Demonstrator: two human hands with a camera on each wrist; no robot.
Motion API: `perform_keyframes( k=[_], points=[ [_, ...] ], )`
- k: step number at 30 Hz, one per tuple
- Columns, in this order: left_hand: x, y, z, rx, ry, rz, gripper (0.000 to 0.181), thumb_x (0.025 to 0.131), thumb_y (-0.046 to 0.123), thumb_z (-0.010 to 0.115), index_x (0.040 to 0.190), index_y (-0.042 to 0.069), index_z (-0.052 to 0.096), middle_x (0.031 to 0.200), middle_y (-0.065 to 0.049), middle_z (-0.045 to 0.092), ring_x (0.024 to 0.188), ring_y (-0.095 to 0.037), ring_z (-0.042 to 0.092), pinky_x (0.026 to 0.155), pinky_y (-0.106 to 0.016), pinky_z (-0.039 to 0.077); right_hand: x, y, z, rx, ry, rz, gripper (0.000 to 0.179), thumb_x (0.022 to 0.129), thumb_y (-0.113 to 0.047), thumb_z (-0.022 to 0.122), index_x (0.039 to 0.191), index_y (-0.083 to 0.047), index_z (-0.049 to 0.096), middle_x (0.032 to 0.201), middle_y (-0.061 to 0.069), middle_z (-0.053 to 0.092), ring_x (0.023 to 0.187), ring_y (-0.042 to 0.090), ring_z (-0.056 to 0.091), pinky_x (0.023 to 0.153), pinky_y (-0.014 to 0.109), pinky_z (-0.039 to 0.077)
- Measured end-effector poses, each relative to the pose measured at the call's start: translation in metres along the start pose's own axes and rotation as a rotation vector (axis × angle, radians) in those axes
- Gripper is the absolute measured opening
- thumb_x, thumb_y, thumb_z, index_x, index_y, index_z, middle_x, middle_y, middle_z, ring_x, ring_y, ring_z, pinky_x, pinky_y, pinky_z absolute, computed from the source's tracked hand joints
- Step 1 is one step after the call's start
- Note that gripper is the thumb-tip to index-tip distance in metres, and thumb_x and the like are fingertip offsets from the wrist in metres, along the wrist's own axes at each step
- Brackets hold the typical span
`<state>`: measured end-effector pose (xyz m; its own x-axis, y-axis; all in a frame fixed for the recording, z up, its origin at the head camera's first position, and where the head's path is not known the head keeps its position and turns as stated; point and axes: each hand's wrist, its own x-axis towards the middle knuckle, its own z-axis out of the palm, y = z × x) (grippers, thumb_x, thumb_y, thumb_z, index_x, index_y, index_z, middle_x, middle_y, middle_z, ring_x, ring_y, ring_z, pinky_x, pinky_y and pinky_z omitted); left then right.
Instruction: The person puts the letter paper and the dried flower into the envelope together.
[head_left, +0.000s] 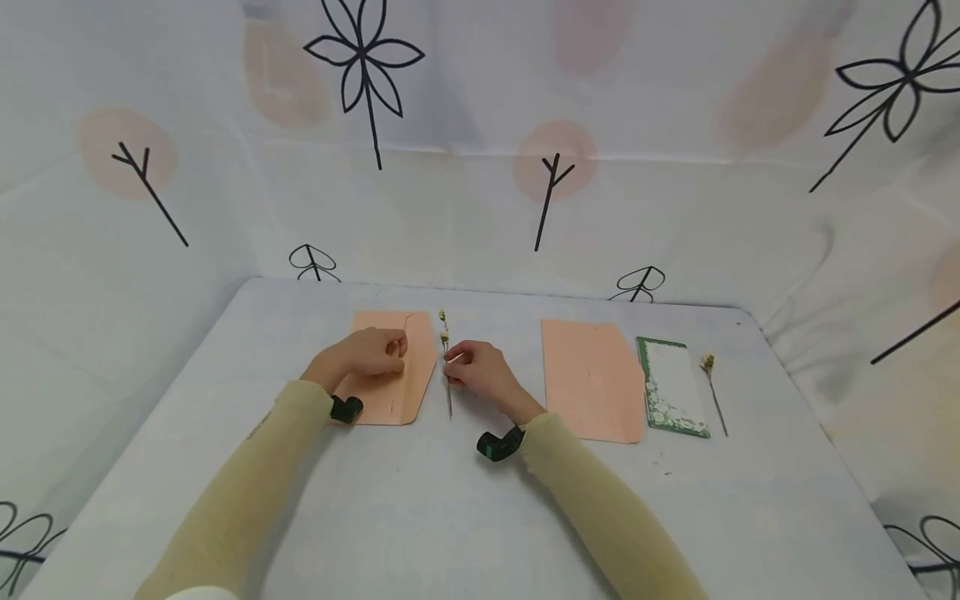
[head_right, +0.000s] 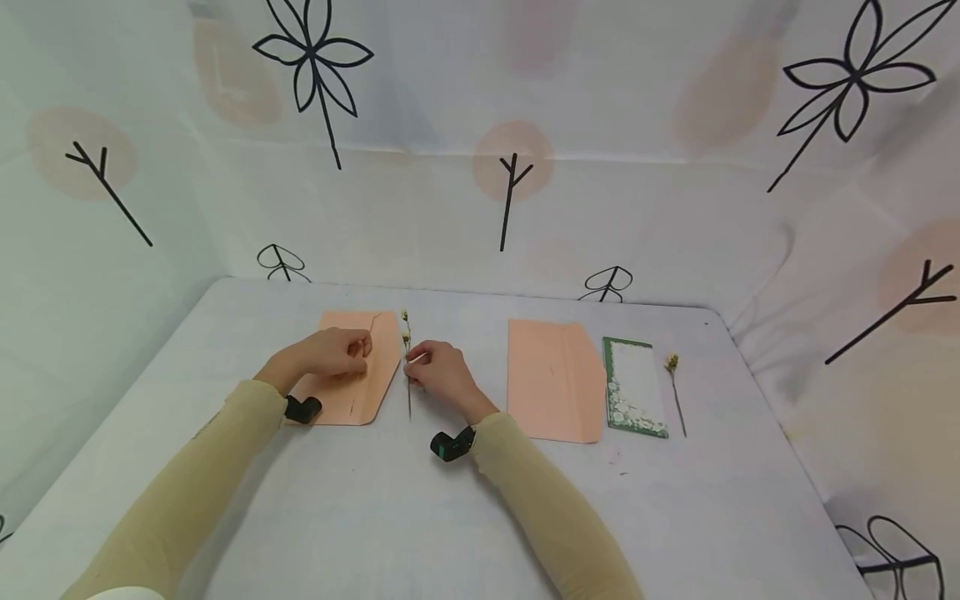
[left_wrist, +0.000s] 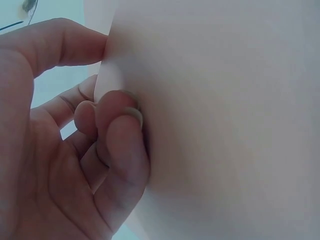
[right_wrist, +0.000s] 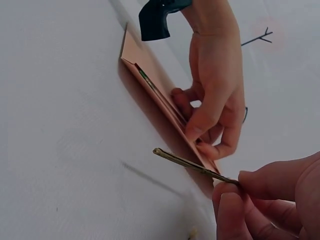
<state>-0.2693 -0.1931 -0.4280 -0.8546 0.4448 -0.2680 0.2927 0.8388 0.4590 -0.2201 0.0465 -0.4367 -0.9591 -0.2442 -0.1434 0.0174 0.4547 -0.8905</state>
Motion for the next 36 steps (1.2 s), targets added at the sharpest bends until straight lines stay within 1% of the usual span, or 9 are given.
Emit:
perform_keyframes(
  k=[4,10,14,19,23,25,30,33,36],
  points=[
    [0.0,0.0,0.0,-0.001,0.004,-0.002,0.013,0.084,0.022,0.061,0.094,0.017,0.054,0.073,-0.001,0.049,0.065,-0.018,0.049,0.062,-0.032,0.034,0.004,-0.003,0.007,0.0,-0.003,-0.003,0.016,0.091,-0.015,0.07,0.105,-0.008,0.068,0.081,0.0,0.071,0.067,0.012,0.066,0.061,0.025,0.048],
    [0.001,-0.002,0.001,0.008,0.005,-0.003,0.015,0.084,0.023,0.062,0.095,0.016,0.054,0.074,-0.001,0.049,0.066,-0.018,0.049,0.062,-0.032,0.033,0.009,-0.011,0.017,0.015,-0.012,-0.01,0.018,0.092,-0.016,0.071,0.107,-0.006,0.068,0.082,0.001,0.072,0.069,0.011,0.068,0.065,0.026,0.051],
    [0.001,-0.002,0.001,0.015,0.008,-0.002,0.015,0.084,0.023,0.062,0.095,0.017,0.055,0.073,0.0,0.048,0.065,-0.017,0.048,0.061,-0.032,0.033,0.013,-0.015,0.024,0.013,-0.018,-0.019,0.019,0.091,-0.016,0.072,0.106,-0.006,0.068,0.082,0.001,0.072,0.068,0.011,0.068,0.065,0.025,0.051],
    [0.001,-0.002,0.001,0.02,0.013,0.002,0.014,0.084,0.024,0.062,0.094,0.018,0.055,0.072,0.0,0.047,0.064,-0.017,0.047,0.061,-0.032,0.032,0.017,-0.017,0.033,-0.027,-0.016,-0.046,0.019,0.09,-0.017,0.074,0.105,-0.007,0.069,0.08,0.0,0.071,0.067,0.011,0.066,0.063,0.024,0.048],
    [0.002,-0.002,0.001,0.023,0.016,0.007,0.014,0.084,0.024,0.063,0.094,0.019,0.055,0.071,0.0,0.046,0.065,-0.018,0.046,0.06,-0.032,0.031,0.02,-0.02,0.039,-0.045,-0.015,-0.045,0.019,0.089,-0.018,0.075,0.103,-0.007,0.069,0.079,-0.001,0.07,0.066,0.011,0.065,0.06,0.024,0.047],
    [0.002,-0.002,0.001,0.036,0.017,0.009,0.016,0.085,0.025,0.063,0.095,0.018,0.054,0.071,-0.001,0.044,0.067,-0.019,0.048,0.061,-0.033,0.031,0.021,-0.022,0.043,-0.039,-0.018,-0.04,0.018,0.088,-0.016,0.075,0.102,-0.006,0.069,0.079,0.0,0.07,0.066,0.011,0.066,0.06,0.024,0.049],
    [0.003,0.0,0.001,0.066,0.015,0.006,0.025,0.089,0.032,0.065,0.1,0.012,0.054,0.073,-0.003,0.04,0.076,-0.023,0.05,0.068,-0.036,0.033,0.025,-0.023,0.05,-0.052,-0.025,-0.033,0.019,0.09,-0.019,0.074,0.102,-0.006,0.068,0.077,-0.001,0.07,0.064,0.009,0.067,0.058,0.023,0.049],
    [0.002,0.0,0.001,0.058,0.015,0.001,0.026,0.089,0.032,0.066,0.102,0.012,0.054,0.075,-0.003,0.04,0.08,-0.023,0.049,0.07,-0.037,0.033,0.026,-0.023,0.051,-0.058,-0.031,-0.031,0.021,0.09,-0.022,0.074,0.103,-0.006,0.068,0.076,-0.002,0.07,0.064,0.009,0.067,0.058,0.022,0.048],
    [0.002,-0.001,0.0,0.032,0.013,0.009,0.022,0.089,0.029,0.066,0.1,0.014,0.055,0.073,-0.003,0.041,0.076,-0.022,0.049,0.068,-0.036,0.033,0.027,-0.023,0.051,-0.038,-0.046,-0.027,0.021,0.09,-0.02,0.074,0.103,-0.005,0.068,0.076,-0.002,0.07,0.065,0.009,0.068,0.058,0.022,0.049]
  ],
)
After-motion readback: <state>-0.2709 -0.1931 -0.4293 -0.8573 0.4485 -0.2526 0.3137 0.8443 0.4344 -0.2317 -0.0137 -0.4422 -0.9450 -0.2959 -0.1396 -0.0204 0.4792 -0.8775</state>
